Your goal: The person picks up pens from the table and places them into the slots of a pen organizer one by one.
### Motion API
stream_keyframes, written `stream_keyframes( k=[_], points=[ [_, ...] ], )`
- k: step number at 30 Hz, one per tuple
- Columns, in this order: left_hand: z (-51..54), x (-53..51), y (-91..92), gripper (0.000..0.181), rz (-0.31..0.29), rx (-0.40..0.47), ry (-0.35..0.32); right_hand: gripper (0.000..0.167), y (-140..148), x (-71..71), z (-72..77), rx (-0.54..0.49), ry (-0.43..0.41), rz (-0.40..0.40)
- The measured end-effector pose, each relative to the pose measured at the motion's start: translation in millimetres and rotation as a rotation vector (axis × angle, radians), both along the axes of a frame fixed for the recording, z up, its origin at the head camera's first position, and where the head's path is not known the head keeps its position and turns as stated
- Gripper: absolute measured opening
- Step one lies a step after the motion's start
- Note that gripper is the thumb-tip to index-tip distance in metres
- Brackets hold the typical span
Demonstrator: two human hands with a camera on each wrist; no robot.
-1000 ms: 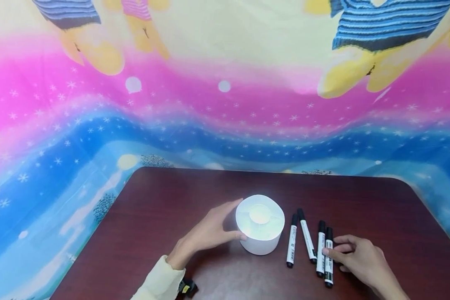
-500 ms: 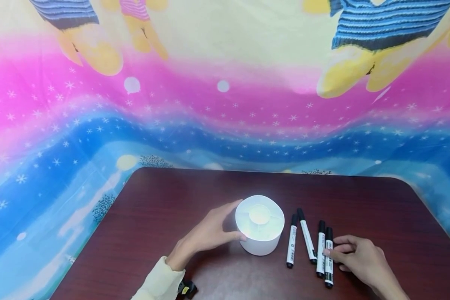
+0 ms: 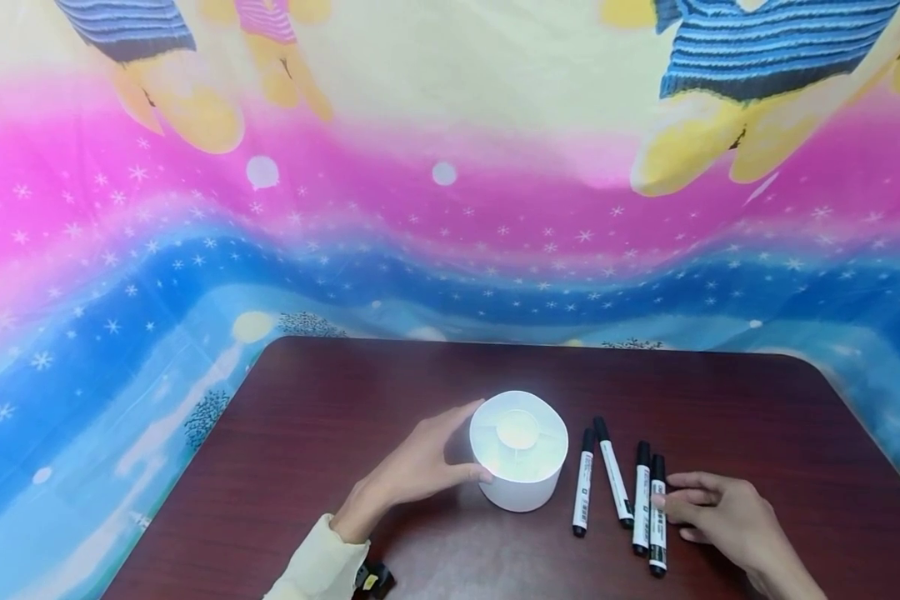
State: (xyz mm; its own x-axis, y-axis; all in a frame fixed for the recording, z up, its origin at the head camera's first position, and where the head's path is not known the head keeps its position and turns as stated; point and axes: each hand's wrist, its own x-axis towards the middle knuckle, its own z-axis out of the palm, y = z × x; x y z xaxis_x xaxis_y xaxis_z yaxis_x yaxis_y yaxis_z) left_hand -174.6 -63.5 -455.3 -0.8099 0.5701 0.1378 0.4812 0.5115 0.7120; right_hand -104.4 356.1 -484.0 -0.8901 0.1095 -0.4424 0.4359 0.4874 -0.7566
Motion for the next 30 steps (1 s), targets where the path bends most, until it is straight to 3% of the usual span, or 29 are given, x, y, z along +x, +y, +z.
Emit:
stream_keyframes(
  k=[4, 13, 17, 21, 26, 30],
  points=[
    [-0.2, 0.0, -0.3, 0.102, 0.000, 0.002, 0.000, 0.088, -0.5, -2.3, -0.2, -0.020, -0.027, -0.027],
    [-0.6, 0.1, -0.6, 0.101, 0.002, 0.007, 0.008, 0.085, -8.2, -6.2, 3.6, 0.067, 0.000, -0.001],
    [-1.0, 0.5, 0.1, 0.101, 0.002, 0.004, 0.008, 0.076, -3.7, -6.5, 8.8, 0.007, -0.032, 0.019],
    [-1.2, 0.8, 0.9, 0.100, 0.006, -0.005, 0.008, 0.075, 3.0, -6.0, 23.4, -0.040, -0.038, 0.060],
    [-0.9, 0.6, 1.2, 0.100, 0.007, -0.006, 0.011, 0.077, -1.3, -9.8, 45.6, -0.059, 0.077, 0.076],
    [-0.9, 0.8, 0.5, 0.100, 0.009, -0.012, 0.014, 0.051, -12.7, -14.2, 56.4, -0.123, 0.239, 0.088]
  ],
)
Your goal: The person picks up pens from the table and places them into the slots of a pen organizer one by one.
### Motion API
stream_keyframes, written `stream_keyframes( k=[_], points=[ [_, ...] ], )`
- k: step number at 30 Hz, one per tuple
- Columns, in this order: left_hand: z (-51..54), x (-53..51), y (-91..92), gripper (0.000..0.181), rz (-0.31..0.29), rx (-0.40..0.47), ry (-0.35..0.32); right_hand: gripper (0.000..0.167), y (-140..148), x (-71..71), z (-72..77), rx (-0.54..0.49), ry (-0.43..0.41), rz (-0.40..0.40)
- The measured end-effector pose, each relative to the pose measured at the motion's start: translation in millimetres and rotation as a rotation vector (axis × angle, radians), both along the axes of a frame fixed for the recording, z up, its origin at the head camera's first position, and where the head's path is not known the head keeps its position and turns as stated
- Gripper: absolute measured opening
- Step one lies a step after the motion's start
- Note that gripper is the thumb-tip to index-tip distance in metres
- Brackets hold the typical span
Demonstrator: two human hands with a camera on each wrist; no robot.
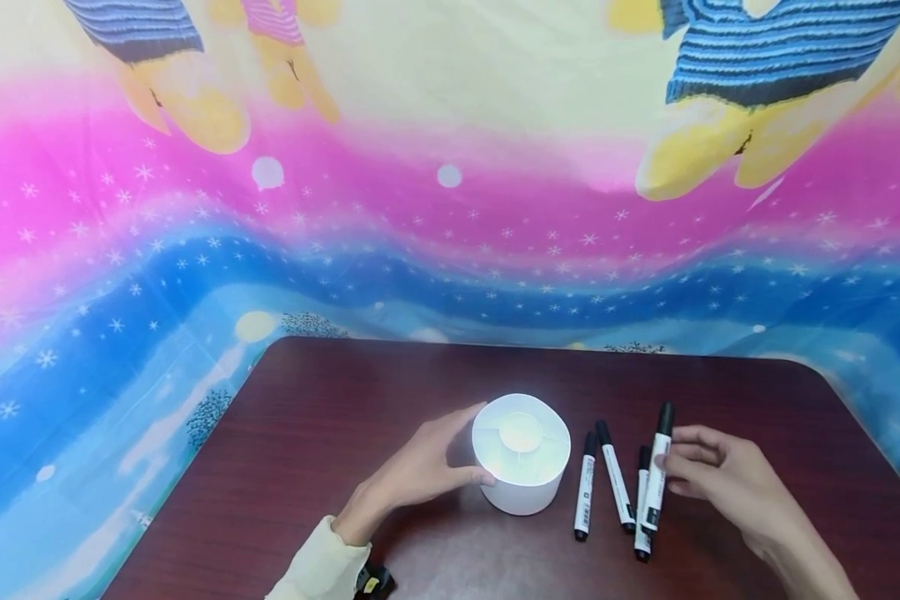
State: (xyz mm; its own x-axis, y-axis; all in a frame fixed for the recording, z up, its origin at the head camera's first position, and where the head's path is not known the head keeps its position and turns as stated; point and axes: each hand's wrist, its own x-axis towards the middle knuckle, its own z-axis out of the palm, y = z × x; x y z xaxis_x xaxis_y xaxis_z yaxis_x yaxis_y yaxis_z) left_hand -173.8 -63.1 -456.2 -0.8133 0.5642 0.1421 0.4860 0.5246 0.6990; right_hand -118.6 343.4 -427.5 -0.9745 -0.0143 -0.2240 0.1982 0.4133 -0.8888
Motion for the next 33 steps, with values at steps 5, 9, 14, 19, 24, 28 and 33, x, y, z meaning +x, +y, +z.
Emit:
stream_keyframes(
  k=[5, 9, 14, 19, 24, 28, 33],
  points=[
    [-0.4, 0.8, 0.1, 0.100, 0.004, -0.004, -0.003, 0.028, -18.3, -9.8, 8.6, -0.168, 0.123, 0.029],
    [0.0, 0.4, -0.1, 0.101, 0.003, 0.006, -0.006, 0.030, -33.6, -19.8, 17.7, -0.236, 0.167, 0.043],
    [0.5, -0.8, -1.0, 0.101, -0.002, 0.017, -0.004, 0.032, -49.2, -29.9, 27.8, -0.340, 0.227, 0.051],
    [0.1, -0.8, -1.4, 0.100, -0.003, 0.012, -0.001, 0.030, -60.2, -34.7, 36.1, -0.407, 0.277, 0.049],
    [-0.5, -0.9, -0.8, 0.099, -0.008, 0.012, 0.005, 0.025, -69.1, -38.9, 43.6, -0.397, 0.301, 0.031],
    [-0.6, -1.1, -0.7, 0.099, -0.009, 0.014, 0.003, 0.022, -76.6, -43.4, 48.9, -0.388, 0.312, 0.014],
    [-1.6, -0.4, 0.0, 0.098, -0.012, 0.022, 0.003, 0.019, -81.0, -46.1, 47.8, -0.326, 0.304, -0.012]
  ],
)
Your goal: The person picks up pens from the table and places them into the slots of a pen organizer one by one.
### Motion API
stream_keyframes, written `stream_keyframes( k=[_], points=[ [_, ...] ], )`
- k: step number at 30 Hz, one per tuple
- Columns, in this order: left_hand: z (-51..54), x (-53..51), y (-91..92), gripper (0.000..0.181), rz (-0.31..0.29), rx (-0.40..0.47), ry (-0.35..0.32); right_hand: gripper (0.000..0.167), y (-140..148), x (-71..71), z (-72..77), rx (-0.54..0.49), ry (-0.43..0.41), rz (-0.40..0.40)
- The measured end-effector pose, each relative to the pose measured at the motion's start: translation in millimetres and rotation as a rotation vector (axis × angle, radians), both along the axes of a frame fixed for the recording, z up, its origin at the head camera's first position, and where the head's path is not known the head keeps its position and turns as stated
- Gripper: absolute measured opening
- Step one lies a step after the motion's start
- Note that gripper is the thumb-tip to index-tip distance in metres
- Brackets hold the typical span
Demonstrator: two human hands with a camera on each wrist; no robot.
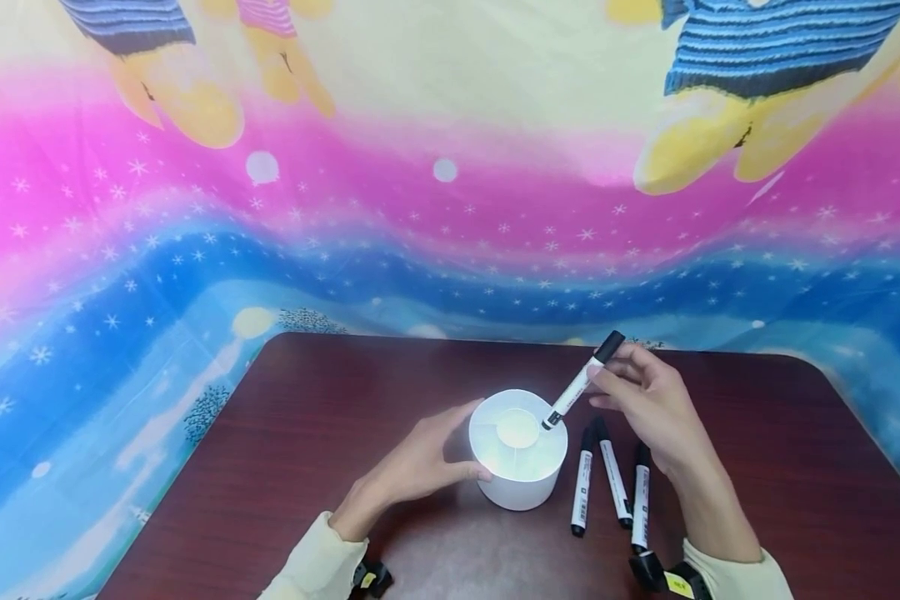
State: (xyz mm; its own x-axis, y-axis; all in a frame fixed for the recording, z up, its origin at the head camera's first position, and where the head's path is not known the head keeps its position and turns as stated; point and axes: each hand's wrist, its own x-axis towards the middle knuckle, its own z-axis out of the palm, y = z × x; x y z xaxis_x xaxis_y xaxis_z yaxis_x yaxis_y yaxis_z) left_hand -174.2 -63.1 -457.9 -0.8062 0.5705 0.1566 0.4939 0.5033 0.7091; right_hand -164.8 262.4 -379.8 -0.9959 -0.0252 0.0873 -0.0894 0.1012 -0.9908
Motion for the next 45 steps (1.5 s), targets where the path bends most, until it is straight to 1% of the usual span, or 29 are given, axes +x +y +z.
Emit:
stream_keyframes(
  k=[3, 5, 7, 10, 16, 21, 28, 35, 39, 45],
  points=[
    [-1.9, 0.8, -0.2, 0.097, -0.002, 0.003, -0.007, 0.018, -0.4, -0.2, -2.7, 0.079, -0.006, -0.014],
    [-2.8, 1.5, -0.2, 0.097, -0.003, 0.003, -0.012, 0.019, -0.6, 0.0, -4.7, 0.105, -0.004, -0.017],
    [-3.5, 1.9, -0.1, 0.097, -0.003, 0.005, -0.016, 0.018, -0.6, 0.3, -6.3, 0.117, 0.001, -0.016],
    [-3.0, 2.1, 0.6, 0.097, -0.006, 0.006, -0.012, 0.017, -0.2, 0.9, -7.5, 0.108, 0.004, -0.009],
    [-2.9, 1.7, 1.0, 0.096, -0.002, 0.005, -0.023, 0.021, -1.1, 1.5, -6.8, 0.169, 0.009, -0.014],
    [-3.2, 1.5, 0.7, 0.097, 0.003, 0.002, -0.019, 0.024, -2.6, 0.8, -6.4, 0.153, 0.006, -0.005],
    [-2.5, 3.1, 0.0, 0.097, 0.013, -0.007, -0.033, 0.028, -3.6, -0.2, -6.5, 0.181, 0.004, -0.012],
    [-1.3, 2.0, 0.8, 0.097, 0.007, 0.012, -0.029, 0.036, -3.9, -2.0, -4.4, 0.221, 0.005, -0.020],
    [-0.7, 1.6, 0.9, 0.096, 0.007, 0.011, -0.019, 0.035, -5.7, -1.3, -4.1, 0.237, 0.000, -0.015],
    [0.1, 1.9, 1.5, 0.097, 0.014, 0.007, -0.031, 0.035, -7.5, -1.2, -4.4, 0.233, 0.003, -0.012]
  ],
)
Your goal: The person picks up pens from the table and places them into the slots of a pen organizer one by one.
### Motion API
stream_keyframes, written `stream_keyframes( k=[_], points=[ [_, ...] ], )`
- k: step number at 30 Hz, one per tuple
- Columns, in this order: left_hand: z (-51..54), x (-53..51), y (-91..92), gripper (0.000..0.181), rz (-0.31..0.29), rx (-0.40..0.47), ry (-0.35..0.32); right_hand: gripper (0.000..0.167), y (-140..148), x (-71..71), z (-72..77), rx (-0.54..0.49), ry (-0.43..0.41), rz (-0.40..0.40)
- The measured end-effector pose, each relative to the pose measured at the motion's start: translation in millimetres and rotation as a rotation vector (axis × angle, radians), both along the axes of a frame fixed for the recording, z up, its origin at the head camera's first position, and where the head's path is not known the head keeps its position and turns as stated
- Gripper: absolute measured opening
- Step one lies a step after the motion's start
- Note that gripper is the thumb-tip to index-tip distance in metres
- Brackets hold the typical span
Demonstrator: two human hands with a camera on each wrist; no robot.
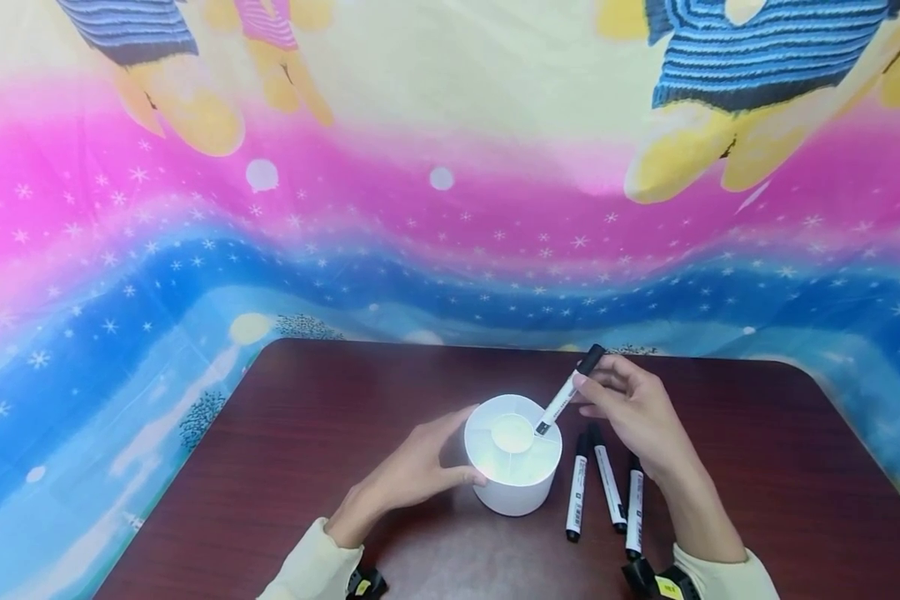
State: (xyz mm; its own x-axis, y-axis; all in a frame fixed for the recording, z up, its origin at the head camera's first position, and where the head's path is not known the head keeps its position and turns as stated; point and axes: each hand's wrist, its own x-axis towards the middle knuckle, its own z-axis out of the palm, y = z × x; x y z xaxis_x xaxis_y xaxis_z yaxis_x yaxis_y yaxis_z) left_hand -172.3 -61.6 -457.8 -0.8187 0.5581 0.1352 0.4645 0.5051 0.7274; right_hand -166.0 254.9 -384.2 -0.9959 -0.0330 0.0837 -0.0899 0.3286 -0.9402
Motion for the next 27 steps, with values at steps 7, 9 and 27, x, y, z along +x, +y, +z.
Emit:
stream_keyframes(
  k=[7, 9, 27],
  points=[
    [0.0, 0.1, -0.2, 0.096, -0.002, -0.006, 0.003, 0.035, -1.0, -0.7, -1.3, -0.008, -0.003, -0.004],
    [-0.1, 0.3, -0.2, 0.096, 0.000, -0.008, 0.004, 0.035, -0.8, -0.8, -1.7, -0.004, 0.000, -0.003],
    [0.7, 0.5, -0.2, 0.096, -0.010, 0.001, 0.017, 0.038, -7.4, -0.9, -5.6, 0.116, -0.033, 0.043]
  ],
)
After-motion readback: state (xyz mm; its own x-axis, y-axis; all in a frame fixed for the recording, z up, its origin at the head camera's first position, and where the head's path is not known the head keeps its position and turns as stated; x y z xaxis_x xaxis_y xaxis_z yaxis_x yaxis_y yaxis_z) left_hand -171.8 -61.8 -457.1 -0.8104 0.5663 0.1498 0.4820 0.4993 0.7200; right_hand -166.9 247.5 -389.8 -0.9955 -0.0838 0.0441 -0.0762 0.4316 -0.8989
